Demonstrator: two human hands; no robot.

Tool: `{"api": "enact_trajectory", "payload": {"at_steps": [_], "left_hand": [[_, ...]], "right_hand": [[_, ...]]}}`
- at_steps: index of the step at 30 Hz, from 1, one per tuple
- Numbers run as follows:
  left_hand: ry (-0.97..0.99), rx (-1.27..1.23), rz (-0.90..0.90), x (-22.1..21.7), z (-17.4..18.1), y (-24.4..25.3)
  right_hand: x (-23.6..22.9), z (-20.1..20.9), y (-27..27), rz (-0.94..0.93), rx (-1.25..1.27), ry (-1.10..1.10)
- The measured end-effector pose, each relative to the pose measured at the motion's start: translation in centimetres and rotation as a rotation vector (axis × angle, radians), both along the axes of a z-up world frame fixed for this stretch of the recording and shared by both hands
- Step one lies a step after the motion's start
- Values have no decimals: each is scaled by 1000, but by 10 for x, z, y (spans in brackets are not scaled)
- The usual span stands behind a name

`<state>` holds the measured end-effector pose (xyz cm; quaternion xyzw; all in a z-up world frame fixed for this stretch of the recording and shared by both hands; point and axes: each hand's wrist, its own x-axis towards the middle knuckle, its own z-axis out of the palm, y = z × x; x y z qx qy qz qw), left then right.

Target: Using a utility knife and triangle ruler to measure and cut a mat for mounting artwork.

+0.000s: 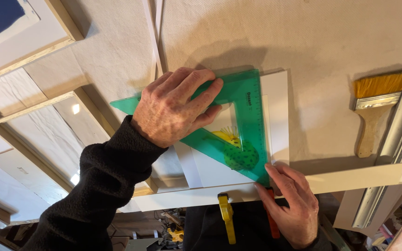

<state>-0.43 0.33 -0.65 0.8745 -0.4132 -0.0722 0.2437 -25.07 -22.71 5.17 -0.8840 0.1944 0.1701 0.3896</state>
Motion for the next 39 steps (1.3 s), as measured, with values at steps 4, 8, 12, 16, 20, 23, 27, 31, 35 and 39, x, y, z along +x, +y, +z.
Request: {"api": "enact_trajectory", "payload": {"at_steps": [4, 8, 12, 16, 20, 23, 27, 31, 35, 39], "left_hand": [[4, 2, -3, 0, -1, 1], [13, 2, -3, 0, 0, 0], [1, 19, -7, 1, -1, 0], [4, 11, -4, 0, -1, 1], [4, 14, -9, 1, 0, 1], [-4, 16, -14, 1, -1, 2], [3, 6, -24, 2, -2, 2], [2, -2, -30, 2, -3, 3], [-30, -2, -39, 1, -4, 5], [-100, 11, -30, 1, 8, 16]], "right_hand": [[1, 0, 0, 13, -6, 4], [-2, -1, -2, 25, -8, 6], [-2, -2, -2, 31, -5, -7], [0, 0, -2, 32, 0, -4], [-1, 0, -2, 38, -7, -14], [-2, -1, -2, 31, -4, -5], [-1, -1, -1, 27, -9, 1], [-2, -1, -2, 35, -2, -3], [-1, 1, -1, 44, -3, -12], [4, 9, 4, 86, -37, -81]]}}
